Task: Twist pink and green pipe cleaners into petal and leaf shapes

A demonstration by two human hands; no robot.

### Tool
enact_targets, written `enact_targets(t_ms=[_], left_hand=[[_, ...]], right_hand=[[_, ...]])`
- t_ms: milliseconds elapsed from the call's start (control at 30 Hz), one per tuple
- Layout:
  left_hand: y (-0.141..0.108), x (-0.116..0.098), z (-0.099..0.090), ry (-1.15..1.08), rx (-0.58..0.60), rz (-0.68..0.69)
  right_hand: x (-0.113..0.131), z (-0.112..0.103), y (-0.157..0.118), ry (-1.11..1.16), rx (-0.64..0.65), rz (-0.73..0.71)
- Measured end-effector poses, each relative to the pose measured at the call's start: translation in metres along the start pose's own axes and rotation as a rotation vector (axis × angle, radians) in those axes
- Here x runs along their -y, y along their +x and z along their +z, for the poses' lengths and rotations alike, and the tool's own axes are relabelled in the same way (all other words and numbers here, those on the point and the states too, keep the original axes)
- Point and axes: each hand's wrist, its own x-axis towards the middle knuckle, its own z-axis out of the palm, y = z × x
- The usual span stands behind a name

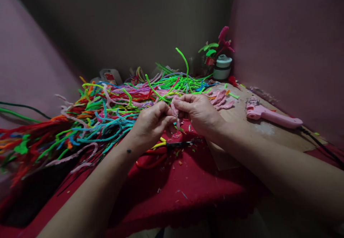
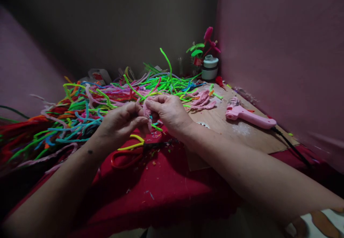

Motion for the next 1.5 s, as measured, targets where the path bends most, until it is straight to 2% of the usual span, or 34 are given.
enact_targets(t_ms=[100, 233, 333, 500, 600, 700, 800, 867, 967, 1067, 1200, 1333, 1433, 1500], left_hand=[[0.001, 0.002, -0.003, 0.063, -0.031, 0.012], [0.003, 0.003, -0.006, -0.171, 0.069, -0.178], [0.002, 0.003, -0.006, -0.233, 0.034, -0.233], [0.002, 0.0, -0.002, -0.203, -0.075, -0.188], [0.002, 0.0, 0.0, -0.087, -0.123, -0.163], [0.001, 0.002, 0.001, 0.077, -0.192, -0.053], [-0.001, 0.006, 0.002, 0.198, -0.191, 0.027], [-0.003, 0.008, 0.003, 0.255, -0.181, 0.032], [-0.003, 0.009, 0.005, 0.314, -0.24, 0.018], [-0.002, 0.011, 0.008, 0.264, -0.28, -0.018], [0.001, 0.008, 0.008, 0.106, -0.251, -0.089], [0.002, 0.0, 0.002, -0.027, -0.214, -0.157], [0.001, -0.001, -0.004, -0.156, -0.132, -0.217], [0.001, 0.0, -0.007, -0.211, -0.085, -0.247]], right_hand=[[0.002, 0.001, -0.001, -0.035, -0.033, -0.021], [0.007, 0.003, -0.002, -0.103, -0.106, -0.054], [0.008, 0.004, -0.003, -0.095, -0.067, -0.033], [0.008, 0.005, -0.007, -0.197, -0.071, 0.039], [0.008, 0.006, -0.008, -0.237, -0.07, 0.046], [0.005, 0.007, -0.007, -0.232, -0.079, 0.033], [0.001, 0.006, -0.005, -0.17, -0.055, 0.04], [-0.001, 0.006, -0.005, -0.153, -0.035, 0.049], [0.0, 0.006, -0.005, -0.2, -0.026, 0.054], [0.001, 0.007, -0.006, -0.282, 0.002, 0.0], [0.001, 0.008, -0.007, -0.352, -0.024, -0.043], [-0.002, 0.007, -0.007, -0.123, 0.006, 0.024], [-0.005, 0.007, -0.006, 0.07, 0.056, 0.064], [-0.007, 0.006, -0.005, 0.141, 0.043, 0.104]])
